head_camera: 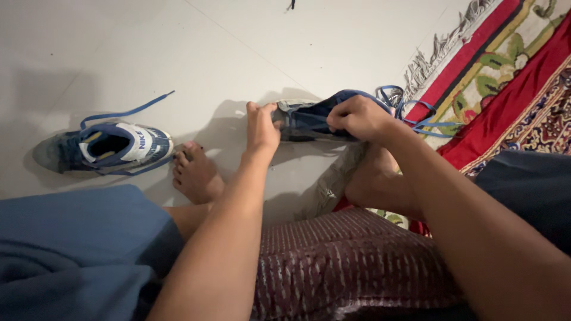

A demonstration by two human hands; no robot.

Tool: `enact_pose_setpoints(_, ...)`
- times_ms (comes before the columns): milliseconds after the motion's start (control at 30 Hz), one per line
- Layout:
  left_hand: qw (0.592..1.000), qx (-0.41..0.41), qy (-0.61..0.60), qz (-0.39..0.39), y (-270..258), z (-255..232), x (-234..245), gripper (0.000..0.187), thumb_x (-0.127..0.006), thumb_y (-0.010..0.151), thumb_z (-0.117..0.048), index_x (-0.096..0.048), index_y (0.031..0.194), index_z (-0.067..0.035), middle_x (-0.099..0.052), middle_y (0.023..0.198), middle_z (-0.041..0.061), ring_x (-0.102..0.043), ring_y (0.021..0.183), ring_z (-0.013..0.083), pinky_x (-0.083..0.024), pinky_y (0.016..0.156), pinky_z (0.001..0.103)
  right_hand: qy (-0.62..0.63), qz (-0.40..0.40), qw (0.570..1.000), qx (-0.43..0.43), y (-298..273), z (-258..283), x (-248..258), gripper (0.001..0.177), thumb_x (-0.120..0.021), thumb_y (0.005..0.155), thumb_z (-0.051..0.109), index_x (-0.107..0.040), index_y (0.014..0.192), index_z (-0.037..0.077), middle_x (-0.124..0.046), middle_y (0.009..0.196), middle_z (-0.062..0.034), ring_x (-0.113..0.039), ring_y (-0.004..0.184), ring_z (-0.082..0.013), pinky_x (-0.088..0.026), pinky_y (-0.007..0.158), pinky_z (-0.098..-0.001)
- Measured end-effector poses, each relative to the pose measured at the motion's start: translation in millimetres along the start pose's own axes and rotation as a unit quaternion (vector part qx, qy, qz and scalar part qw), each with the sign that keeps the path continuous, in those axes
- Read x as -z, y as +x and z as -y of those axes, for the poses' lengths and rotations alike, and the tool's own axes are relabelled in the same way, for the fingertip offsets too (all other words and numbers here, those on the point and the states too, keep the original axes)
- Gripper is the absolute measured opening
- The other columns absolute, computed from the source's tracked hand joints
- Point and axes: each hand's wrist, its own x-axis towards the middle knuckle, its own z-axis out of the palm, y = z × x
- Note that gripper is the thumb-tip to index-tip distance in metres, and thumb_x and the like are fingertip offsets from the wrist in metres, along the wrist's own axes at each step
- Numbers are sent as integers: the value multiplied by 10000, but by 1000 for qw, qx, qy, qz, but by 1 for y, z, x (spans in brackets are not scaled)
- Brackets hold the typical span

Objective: The person sits on the floor and repairs a blue and white sneaker by hand. They remove the laces, pull apart the upper to expose the inner lining, and repeatedly thread the laces through the eyelets to reattach the lining. The second shoe remains on the floor nearby.

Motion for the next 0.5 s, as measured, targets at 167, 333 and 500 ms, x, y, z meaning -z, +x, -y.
enact_pose_setpoints(167, 996, 41, -78, 6, -2, 2, -4, 485, -617, 757, 154, -700, 1183, -62, -523, 1254, 170, -639, 1139, 329, -567, 886, 330, 46, 11, 999, 8, -3, 5, -1, 190, -663, 869, 193, -776, 903, 45, -789, 865, -54, -712, 859, -160, -537, 840, -306)
enact_pose_setpoints(333, 1000, 20, 10, 11, 3, 8, -4, 437, -809, 741, 36, -720, 1159, -54, -536, 1192, 197, -590, 1120, 401, -498, 957, 432, -14, 8, 999, 30, -10, 10, 9, 203, -684, 868, 222, -808, 926, 72, -798, 883, -75, -725, 854, -181, -549, 834, -324)
enact_pose_setpoints(500, 998, 5, 10, 58, 9, 14, 1, 496, -802, 753, -34, -702, 1237, -67, -534, 1264, 218, -579, 1171, 409, -482, 1011, 414, -95, 3, 995, 10, -16, 16, 25, 256, -748, 845, 300, -814, 1016, 121, -790, 915, -129, -760, 839, -260, -573, 809, -382)
